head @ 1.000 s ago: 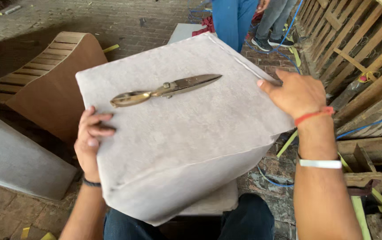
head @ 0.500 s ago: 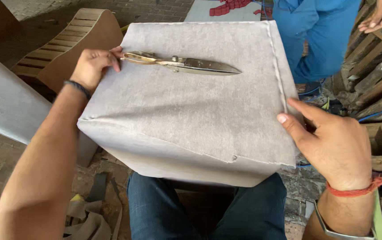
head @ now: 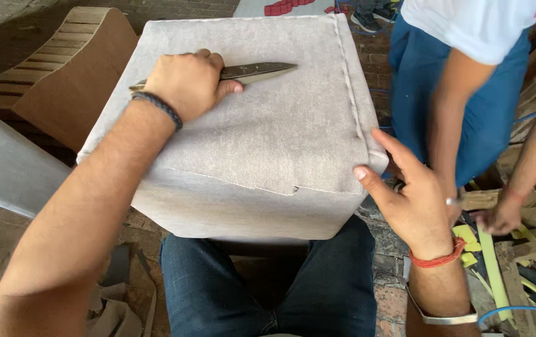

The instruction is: The person sits on the floor with a fabric-covered foam stool on their lap, using a pneumatic nail gun to staple the fabric along the edges of the wooden base. They fold and press the fabric taut, trim excess fabric with shears, and continue stapling around the underside.

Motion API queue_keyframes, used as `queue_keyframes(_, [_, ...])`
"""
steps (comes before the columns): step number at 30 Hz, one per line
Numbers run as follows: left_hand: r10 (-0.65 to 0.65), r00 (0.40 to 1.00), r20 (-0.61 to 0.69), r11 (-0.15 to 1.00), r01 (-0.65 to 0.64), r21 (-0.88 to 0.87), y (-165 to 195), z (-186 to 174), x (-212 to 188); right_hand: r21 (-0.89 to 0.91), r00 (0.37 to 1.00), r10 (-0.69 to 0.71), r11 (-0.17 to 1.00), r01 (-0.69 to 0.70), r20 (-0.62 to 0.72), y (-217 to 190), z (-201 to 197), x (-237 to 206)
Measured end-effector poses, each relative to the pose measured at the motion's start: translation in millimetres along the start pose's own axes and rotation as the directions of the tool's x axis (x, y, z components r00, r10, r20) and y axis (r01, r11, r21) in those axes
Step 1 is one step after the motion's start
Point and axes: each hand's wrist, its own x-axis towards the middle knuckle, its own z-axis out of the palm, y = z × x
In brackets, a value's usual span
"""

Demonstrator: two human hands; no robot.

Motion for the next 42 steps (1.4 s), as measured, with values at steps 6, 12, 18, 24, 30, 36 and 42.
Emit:
queue_keyframes(6, [-0.310,0.909,-0.279,0.766,0.065,-0.639,16.3,-40.2,-49.2,0.006,0.938,-0.233,0.970,0.243,-0.256,-6.6,18.4,-21.1])
queue_keyframes(12, [-0.363,0.932,0.009,-0.623,-0.236,-0.746,99.0,-60.4,-114.8,0.522,0.962,-0.065,0.848,-0.086,0.265,-28.5,34.4,-22.0])
queue_keyframes(18, [-0.323,0.946,0.027,-0.853,-0.279,-0.442,180.0,-27.8,-115.5,0.614,0.734,-0.102,0.632,-0.474,0.672,-39.3,9.0,-5.0])
queue_keyframes(24, [-0.286,0.958,0.000,-0.801,-0.239,-0.549,230.1,-22.6,-95.2,0.304,0.411,0.001,0.671,-0.676,0.911,2.4,-27.3,-22.8])
queue_keyframes(30, [-0.011,0.999,-0.050,-0.555,-0.047,-0.830,240.5,7.5,-107.3,-0.027,0.584,0.367,0.861,-0.508,0.724,125.7,-154.8,-84.1])
queue_keyframes(36, [0.022,0.936,0.351,-0.582,0.297,-0.757,250.1,38.0,-85.4,-0.323,0.658,0.507,0.862,-0.390,0.557,257.4,-263.7,-107.2])
queue_keyframes(42, [-0.149,0.929,0.339,-0.705,0.141,-0.695,279.6,62.9,-75.1,-0.187,0.417,0.264,0.959,-0.215,0.870,270.6,-268.6,-56.5])
